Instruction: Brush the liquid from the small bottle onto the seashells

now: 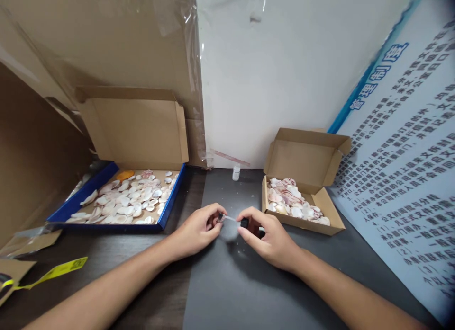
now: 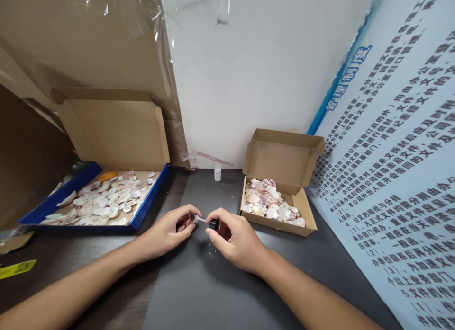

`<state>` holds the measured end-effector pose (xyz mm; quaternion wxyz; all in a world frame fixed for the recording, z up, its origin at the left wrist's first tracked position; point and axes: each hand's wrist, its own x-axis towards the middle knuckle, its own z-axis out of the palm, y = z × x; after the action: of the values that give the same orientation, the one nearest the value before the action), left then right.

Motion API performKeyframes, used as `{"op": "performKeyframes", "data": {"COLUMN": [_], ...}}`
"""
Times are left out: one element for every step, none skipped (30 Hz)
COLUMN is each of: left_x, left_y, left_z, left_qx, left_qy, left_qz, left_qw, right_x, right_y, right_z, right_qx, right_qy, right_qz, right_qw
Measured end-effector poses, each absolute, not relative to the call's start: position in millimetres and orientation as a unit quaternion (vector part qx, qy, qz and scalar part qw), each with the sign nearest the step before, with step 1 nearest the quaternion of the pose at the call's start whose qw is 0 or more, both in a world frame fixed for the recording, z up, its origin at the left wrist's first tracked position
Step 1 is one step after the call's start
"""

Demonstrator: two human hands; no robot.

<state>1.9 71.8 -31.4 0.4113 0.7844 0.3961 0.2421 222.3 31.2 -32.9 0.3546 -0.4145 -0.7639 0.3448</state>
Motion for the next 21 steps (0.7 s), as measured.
{"op": "performKeyframes", "data": {"left_x": [1.6,1.4,1.2,1.1,1.1,1.2,1.4,1.7,2.0,2.2,2.4,2.4,2.4,2.3,2.1,1.9,1.6,1.3,0.9,0.6,0.2], "left_y": [71.7,71.7,71.6,71.6,71.6,71.4,71.2,70.9,70.6,70.2,69.8,69.5,69.2,69.0,69.0,69.1,69.2,69.5,69.8,70.2,70.6], "left_z": [-32.0,-32.5,-32.8,-33.0,-32.8,-32.4,-31.6,-30.6,-29.5,-28.4,-27.3,-26.5,-25.9,-25.6,-25.6,-25.8,-26.2,-26.7,-27.4,-28.2,-29.0], "left_qx": [0.787,0.789,0.79,0.792,0.793,0.793,0.794,0.795,0.795,0.796,0.795,0.793,0.791,0.788,0.785,0.783,0.781,0.779,0.778,0.777,0.775], "left_qy": [0.395,0.393,0.392,0.391,0.392,0.393,0.394,0.396,0.397,0.398,0.398,0.398,0.398,0.398,0.397,0.396,0.395,0.395,0.394,0.395,0.396], "left_qz": [0.241,0.239,0.239,0.238,0.237,0.236,0.235,0.234,0.234,0.233,0.234,0.236,0.238,0.242,0.246,0.249,0.251,0.252,0.252,0.252,0.251], "left_qw": [0.409,0.408,0.407,0.405,0.403,0.401,0.398,0.395,0.394,0.393,0.394,0.396,0.399,0.403,0.407,0.411,0.414,0.417,0.419,0.421,0.423], "right_x": [221.6,220.9,220.4,220.0,219.8,219.8,219.9,220.0,220.2,220.4,220.6,220.6,220.6,220.6,220.6,220.6,220.6,220.6,220.6,220.7,220.8], "right_y": [30.5,29.9,29.4,29.0,28.9,29.0,29.3,29.7,30.0,30.3,30.4,30.3,30.2,30.0,29.8,29.8,30.0,30.4,30.9,31.6,32.2], "right_z": [-33.1,-33.1,-33.0,-32.7,-32.4,-31.9,-31.5,-31.1,-30.7,-30.5,-30.3,-30.3,-30.3,-30.3,-30.4,-30.4,-30.5,-30.6,-30.6,-30.7,-30.7], "right_qx": [-0.412,-0.408,-0.404,-0.401,-0.402,-0.408,-0.416,-0.424,-0.432,-0.437,-0.439,-0.435,-0.428,-0.42,-0.414,-0.412,-0.415,-0.423,-0.434,-0.443,-0.449], "right_qy": [-0.766,-0.77,-0.773,-0.775,-0.774,-0.771,-0.767,-0.763,-0.76,-0.758,-0.758,-0.76,-0.763,-0.767,-0.769,-0.77,-0.769,-0.765,-0.76,-0.756,-0.754], "right_qz": [0.348,0.354,0.36,0.364,0.364,0.357,0.347,0.336,0.326,0.319,0.318,0.324,0.333,0.342,0.35,0.352,0.349,0.341,0.33,0.32,0.315], "right_qw": [0.349,0.34,0.331,0.326,0.327,0.335,0.345,0.354,0.36,0.363,0.362,0.358,0.351,0.344,0.338,0.336,0.339,0.345,0.354,0.36,0.361]}}
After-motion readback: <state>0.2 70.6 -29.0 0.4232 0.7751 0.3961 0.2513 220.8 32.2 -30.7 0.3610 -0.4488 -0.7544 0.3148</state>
